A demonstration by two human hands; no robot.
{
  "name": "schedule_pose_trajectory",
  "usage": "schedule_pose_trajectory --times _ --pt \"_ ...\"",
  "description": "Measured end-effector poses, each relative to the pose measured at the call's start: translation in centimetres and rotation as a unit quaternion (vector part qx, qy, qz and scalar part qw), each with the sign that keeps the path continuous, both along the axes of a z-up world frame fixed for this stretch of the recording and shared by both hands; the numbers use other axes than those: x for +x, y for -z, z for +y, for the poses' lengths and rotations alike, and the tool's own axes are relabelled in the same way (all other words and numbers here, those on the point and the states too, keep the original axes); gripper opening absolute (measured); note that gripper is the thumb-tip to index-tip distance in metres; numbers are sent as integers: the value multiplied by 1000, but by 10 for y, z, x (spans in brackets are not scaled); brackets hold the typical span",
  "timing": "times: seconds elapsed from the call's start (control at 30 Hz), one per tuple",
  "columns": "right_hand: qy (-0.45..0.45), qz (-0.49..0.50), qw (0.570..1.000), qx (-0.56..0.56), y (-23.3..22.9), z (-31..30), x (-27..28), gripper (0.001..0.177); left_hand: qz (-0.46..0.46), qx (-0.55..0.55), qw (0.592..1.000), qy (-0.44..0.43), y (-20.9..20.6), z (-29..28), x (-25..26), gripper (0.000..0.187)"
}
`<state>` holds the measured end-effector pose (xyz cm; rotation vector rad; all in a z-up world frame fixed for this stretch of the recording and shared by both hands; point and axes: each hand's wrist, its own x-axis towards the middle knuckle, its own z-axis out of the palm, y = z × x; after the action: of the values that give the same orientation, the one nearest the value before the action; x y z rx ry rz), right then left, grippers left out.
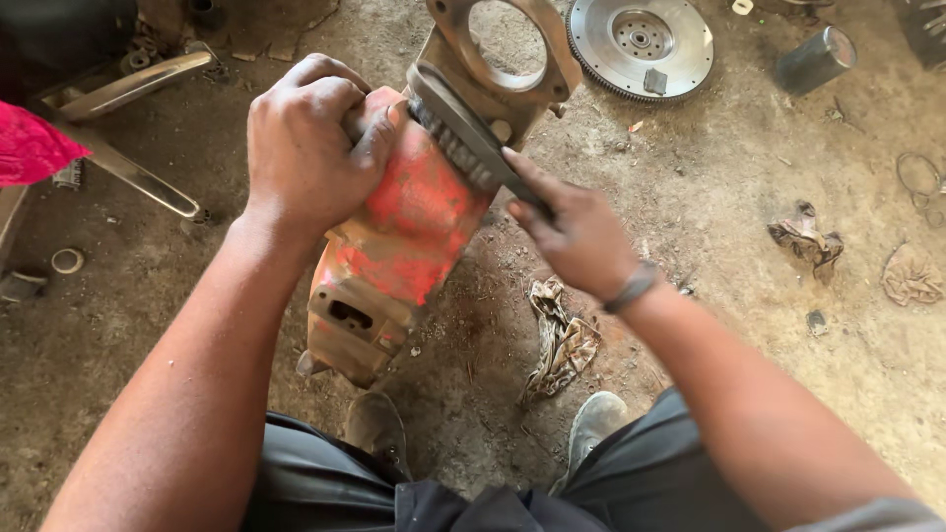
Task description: The person scrubs a red metal part with a wire brush to remove rust and dirt. They hold the part with their left hand and scrub with their right hand, rotating the part to clean different sides.
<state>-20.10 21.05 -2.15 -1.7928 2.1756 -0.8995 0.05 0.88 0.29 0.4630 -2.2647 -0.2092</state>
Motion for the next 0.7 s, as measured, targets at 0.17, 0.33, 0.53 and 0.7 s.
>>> schedule_pose_trajectory --times 0.17,0.33,0.53,0.7 --pt "61 -6 966 253 -54 55 -22 55 -3 -4 1000 7 1 -6 0 28" --pt "36 90 989 109 -32 49 -12 54 -2 3 1000 -5 3 -3 -6 27" --pt "24 33 999 -5 -3 -11 11 53 7 8 1000 -10 1 -1 0 24" --pt "54 -15 977 204 -43 38 -11 54 -14 -2 1000 -1 -1 -3 1 26"
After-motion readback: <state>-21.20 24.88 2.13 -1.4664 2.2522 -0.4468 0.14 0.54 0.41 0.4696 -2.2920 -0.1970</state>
